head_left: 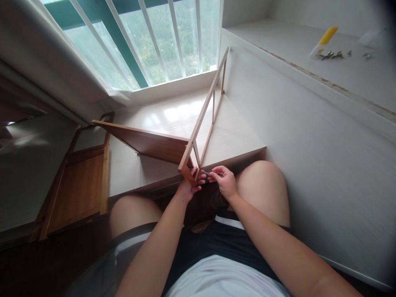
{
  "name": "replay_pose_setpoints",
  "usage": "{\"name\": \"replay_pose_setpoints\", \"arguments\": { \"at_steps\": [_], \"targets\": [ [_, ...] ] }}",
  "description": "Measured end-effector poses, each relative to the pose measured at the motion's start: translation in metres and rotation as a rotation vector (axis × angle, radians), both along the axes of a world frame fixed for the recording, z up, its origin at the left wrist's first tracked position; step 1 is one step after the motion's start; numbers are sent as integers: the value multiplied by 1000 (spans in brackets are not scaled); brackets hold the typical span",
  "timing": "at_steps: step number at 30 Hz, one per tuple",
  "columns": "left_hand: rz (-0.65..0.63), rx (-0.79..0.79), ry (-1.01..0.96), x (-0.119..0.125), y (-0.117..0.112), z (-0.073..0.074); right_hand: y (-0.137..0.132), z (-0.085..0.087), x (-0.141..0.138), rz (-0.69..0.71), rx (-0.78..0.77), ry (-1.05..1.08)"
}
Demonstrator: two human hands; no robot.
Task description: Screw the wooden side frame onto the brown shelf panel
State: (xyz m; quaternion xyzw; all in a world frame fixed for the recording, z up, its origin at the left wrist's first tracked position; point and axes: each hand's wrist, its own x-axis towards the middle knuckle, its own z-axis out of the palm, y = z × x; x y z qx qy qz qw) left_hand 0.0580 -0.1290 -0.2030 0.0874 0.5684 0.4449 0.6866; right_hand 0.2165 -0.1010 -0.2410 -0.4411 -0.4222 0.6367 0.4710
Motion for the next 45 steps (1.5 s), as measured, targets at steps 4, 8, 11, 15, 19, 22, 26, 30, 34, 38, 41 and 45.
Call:
{"name": "replay_pose_setpoints", "arguments": {
  "at_steps": [4,8,11,15,19,22,26,30,34,38,41,45],
  "targets": [
    [73,-12,61,5,0,0,1,-1,1,19,4,8],
    [82,-19,64,4,0,-1,2,0,1,34,-2,12],
    [80,-14,77,3,-1,-2,2,0,2,47,-20,32],
    [95,1,69,4,-1,-4,3,0,3,58,-31,57],
    [124,5,56,6,-1,-5,4,2,4,47,-45,59],
    [143,-5,35,7,-1,-3,3,4,4,44,-62,61],
    [176,-27,20,9,-1,0,0,6,5,59,-69,80],
    [197,-23,10,10,-1,-1,-1,3,5,69,-84,116],
    [207,-5,11,10,-1,-2,0,1,5,62,-105,117],
    [201,1,31,10,-1,-2,1,0,4,67,-116,116],
    [200,-1,28,10,0,-3,1,-1,4,79,-103,105],
    [204,-2,16,10,0,-3,1,-5,4,89,-68,39]
  ]
}}
